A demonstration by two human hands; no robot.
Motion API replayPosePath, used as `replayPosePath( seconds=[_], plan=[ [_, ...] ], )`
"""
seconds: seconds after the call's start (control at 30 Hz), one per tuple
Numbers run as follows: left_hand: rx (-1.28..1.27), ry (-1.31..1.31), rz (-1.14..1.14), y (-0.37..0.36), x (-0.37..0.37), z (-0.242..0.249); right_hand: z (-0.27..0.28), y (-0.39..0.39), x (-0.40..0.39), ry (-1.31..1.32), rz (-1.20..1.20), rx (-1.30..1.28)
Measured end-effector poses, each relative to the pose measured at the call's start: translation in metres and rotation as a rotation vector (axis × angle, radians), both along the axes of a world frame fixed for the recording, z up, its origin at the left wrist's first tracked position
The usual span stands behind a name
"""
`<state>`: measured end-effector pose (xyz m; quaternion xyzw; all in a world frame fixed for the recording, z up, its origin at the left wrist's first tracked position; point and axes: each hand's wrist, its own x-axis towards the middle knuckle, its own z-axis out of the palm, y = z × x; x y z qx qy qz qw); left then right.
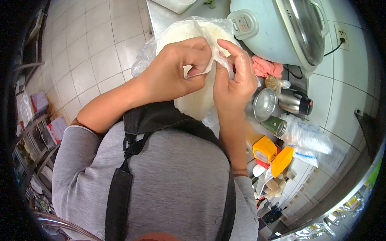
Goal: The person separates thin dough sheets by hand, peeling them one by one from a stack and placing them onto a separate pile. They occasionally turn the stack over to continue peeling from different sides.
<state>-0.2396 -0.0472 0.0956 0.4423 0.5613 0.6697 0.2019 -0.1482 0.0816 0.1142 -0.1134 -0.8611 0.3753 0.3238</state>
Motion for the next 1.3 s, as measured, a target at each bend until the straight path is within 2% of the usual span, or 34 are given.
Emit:
replayPosePath(
  seconds=[0.07,0.1,0.17,0.23,0.3,0.37,0.4,0.5,0.53,0.57,0.6,0.63,0.7,0.77,0.83,0.97,1.03,1.17,1.27,1.3],
  plan=[
    [0.024,0.006,0.0,-0.001,0.0,0.001,0.009,0.005,0.001,-0.024,-0.004,0.371],
    [0.024,0.0,0.003,-0.003,-0.002,0.003,0.008,0.007,0.001,-0.024,-0.006,0.372],
    [0.023,-0.006,0.007,-0.006,-0.006,0.0,0.001,0.013,-0.001,0.085,-0.128,-0.131],
    [0.04,-0.14,0.017,-0.006,-0.011,-0.007,0.002,0.009,0.001,0.065,-0.141,-0.145],
    [0.004,-0.15,0.053,-0.002,-0.008,-0.002,0.002,0.005,0.003,0.043,-0.154,-0.159],
    [-0.033,-0.16,0.09,0.001,-0.005,0.002,-0.001,-0.001,0.004,0.007,-0.076,0.014],
    [-0.083,-0.053,0.122,0.002,-0.004,0.004,0.001,-0.007,0.003,0.006,-0.073,0.013],
    [-0.166,0.153,0.178,0.001,-0.009,0.006,0.004,-0.015,0.001,-0.017,-0.03,0.243],
    [-0.198,0.253,0.201,0.001,-0.012,0.006,0.001,-0.011,0.001,-0.017,-0.028,0.245],
    [-0.197,0.253,0.202,-0.001,-0.013,0.005,-0.003,-0.004,0.001,0.019,-0.076,0.115],
    [-0.13,0.08,0.149,-0.003,-0.014,0.004,-0.005,-0.001,0.002,0.054,-0.124,-0.015],
    [-0.062,-0.092,0.093,-0.003,-0.014,0.002,-0.003,0.0,0.001,0.056,-0.126,-0.012],
    [0.009,-0.196,0.056,0.003,-0.011,-0.008,0.003,-0.001,-0.001,0.071,-0.151,-0.336],
    [0.08,-0.299,0.022,0.005,-0.012,-0.013,0.004,-0.003,-0.001,0.049,-0.145,-0.306],
    [0.066,0.034,0.17,0.005,-0.015,-0.014,0.003,-0.004,-0.001,0.027,-0.136,-0.276],
    [0.046,0.171,0.319,0.009,-0.011,-0.004,0.0,-0.012,0.003,0.023,-0.074,-0.052],
    [0.022,0.471,0.45,0.012,-0.009,-0.003,0.001,-0.013,0.002,0.013,-0.059,0.035],
    [0.106,0.536,0.519,0.019,-0.008,-0.009,-0.001,-0.01,0.0,0.069,-0.122,0.136],
    [0.113,0.505,0.507,0.021,-0.007,-0.012,-0.006,-0.003,0.002,0.043,-0.164,0.161],
    [0.101,0.423,0.478,0.021,-0.006,-0.014,-0.009,0.0,0.002,0.014,-0.192,0.167]
  ],
)
